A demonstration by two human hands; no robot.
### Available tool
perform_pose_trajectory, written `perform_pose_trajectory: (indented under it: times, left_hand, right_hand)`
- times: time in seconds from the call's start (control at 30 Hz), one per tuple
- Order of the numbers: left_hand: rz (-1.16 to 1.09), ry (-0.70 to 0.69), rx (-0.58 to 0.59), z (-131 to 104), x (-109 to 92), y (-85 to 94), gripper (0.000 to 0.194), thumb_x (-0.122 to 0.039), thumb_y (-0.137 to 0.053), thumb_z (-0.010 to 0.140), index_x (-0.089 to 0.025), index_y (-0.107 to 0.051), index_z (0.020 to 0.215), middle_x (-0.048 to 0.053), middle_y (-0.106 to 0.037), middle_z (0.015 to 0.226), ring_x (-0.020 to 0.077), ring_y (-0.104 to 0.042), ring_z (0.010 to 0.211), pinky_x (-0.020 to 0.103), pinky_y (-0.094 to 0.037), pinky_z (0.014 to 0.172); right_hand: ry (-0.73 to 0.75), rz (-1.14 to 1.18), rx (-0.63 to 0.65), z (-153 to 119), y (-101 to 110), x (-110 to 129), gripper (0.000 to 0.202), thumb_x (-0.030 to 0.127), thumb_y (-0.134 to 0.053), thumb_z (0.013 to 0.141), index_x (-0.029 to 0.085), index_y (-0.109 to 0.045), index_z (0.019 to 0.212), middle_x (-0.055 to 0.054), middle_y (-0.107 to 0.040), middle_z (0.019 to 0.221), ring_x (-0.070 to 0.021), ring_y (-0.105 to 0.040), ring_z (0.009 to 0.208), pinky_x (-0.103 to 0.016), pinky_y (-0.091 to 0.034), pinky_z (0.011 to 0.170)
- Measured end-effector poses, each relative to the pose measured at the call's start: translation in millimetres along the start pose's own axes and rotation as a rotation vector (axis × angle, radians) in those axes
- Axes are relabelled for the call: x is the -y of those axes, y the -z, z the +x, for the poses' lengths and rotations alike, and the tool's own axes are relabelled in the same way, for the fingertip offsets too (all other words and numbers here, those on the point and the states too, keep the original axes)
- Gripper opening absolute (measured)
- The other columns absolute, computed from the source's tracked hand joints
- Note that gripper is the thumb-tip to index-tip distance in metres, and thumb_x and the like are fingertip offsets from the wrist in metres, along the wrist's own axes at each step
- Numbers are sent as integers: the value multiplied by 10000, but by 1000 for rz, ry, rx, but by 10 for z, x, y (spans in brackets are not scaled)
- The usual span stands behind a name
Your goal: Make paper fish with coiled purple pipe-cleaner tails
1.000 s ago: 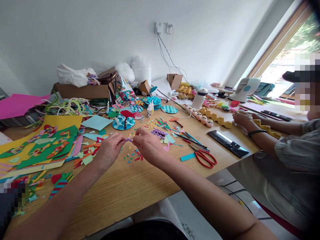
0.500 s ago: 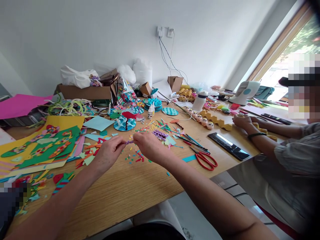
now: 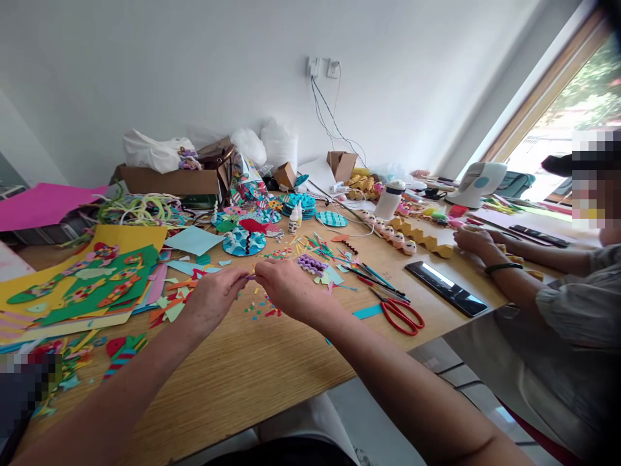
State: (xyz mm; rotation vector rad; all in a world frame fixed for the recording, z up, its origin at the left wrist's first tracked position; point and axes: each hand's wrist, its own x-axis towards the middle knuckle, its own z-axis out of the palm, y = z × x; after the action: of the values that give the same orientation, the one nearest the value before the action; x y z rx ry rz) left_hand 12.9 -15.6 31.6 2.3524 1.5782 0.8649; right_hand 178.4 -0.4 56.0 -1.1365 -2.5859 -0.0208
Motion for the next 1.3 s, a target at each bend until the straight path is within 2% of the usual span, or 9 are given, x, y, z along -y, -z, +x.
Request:
perform_pose_trajectory:
  times: [0.17,0.53,0.63,0.73,0.83,0.9,1.1,1.2,1.3]
  left_hand:
    - [-14,42,34,13,5,-13,316,-334,-338,840,-181,-588,724,-8,-582,559,121,-532,472,217,-369,455]
    - [167,-45,188,8,-10,-4,314,-322,-354,848,-182,-565,661,-24,-508,490,121,-489,457,224,-313,464]
    - [128,-183,228,-26,-68,46,305,-333,-365,854,-189,-608,739,2,-595,618,139,-552,578,228,-361,521]
    - [-20,-300,222,-100,-162,131,277,-310,-371,862,-208,-627,850,-1,-636,708,125,-574,636,214,-395,568]
    - [-137,-253,151,-176,-240,190,244,-288,-400,851,-203,-628,844,-26,-580,585,98,-532,528,193,-386,511]
    - [-223,-174,81,-200,-249,183,230,-290,-406,844,-196,-615,819,-35,-553,551,91,-515,488,187,-390,486]
    - [-252,79,-39,-108,-88,-1,235,-321,-394,814,-182,-583,822,-22,-571,600,100,-530,469,206,-415,469]
    - [-141,102,-56,-47,0,-89,282,-358,-377,823,-180,-595,819,-20,-566,583,112,-539,482,217,-410,481]
    - [-61,63,-61,-18,50,-138,332,-378,-348,839,-185,-614,883,-10,-589,611,119,-543,499,226,-411,500]
  right_hand:
    - [-13,-168,-23,-61,-10,12,193,120,-388,861,166,-571,900,-68,-567,998,-127,-512,621,-243,-259,497]
    - [329,-325,8,-137,288,-34,138,134,-456,861,149,-592,846,-68,-579,858,-160,-501,769,-272,-287,607]
    - [363,-191,134,-65,432,-174,145,142,-512,836,146,-606,725,-47,-591,768,-155,-498,769,-269,-293,620]
    - [340,207,326,-16,491,-380,177,196,-510,844,150,-598,698,15,-543,613,-99,-484,625,-231,-310,588]
    - [270,723,433,-43,363,-501,172,246,-498,838,140,-577,728,44,-503,568,-67,-465,541,-202,-330,550]
    - [173,1042,402,-90,170,-483,201,312,-508,817,139,-557,726,52,-489,544,-62,-442,500,-196,-326,514]
    - [-203,1534,84,-173,-435,-134,302,442,-582,732,158,-507,665,78,-438,438,-51,-351,394,-192,-279,446]
    - [-339,1450,8,-144,-485,-24,246,351,-508,801,164,-478,644,83,-421,416,-49,-336,372,-181,-264,430]
    - [-357,994,12,-116,-384,0,254,239,-453,841,165,-468,599,60,-475,443,-55,-407,403,-177,-293,467]
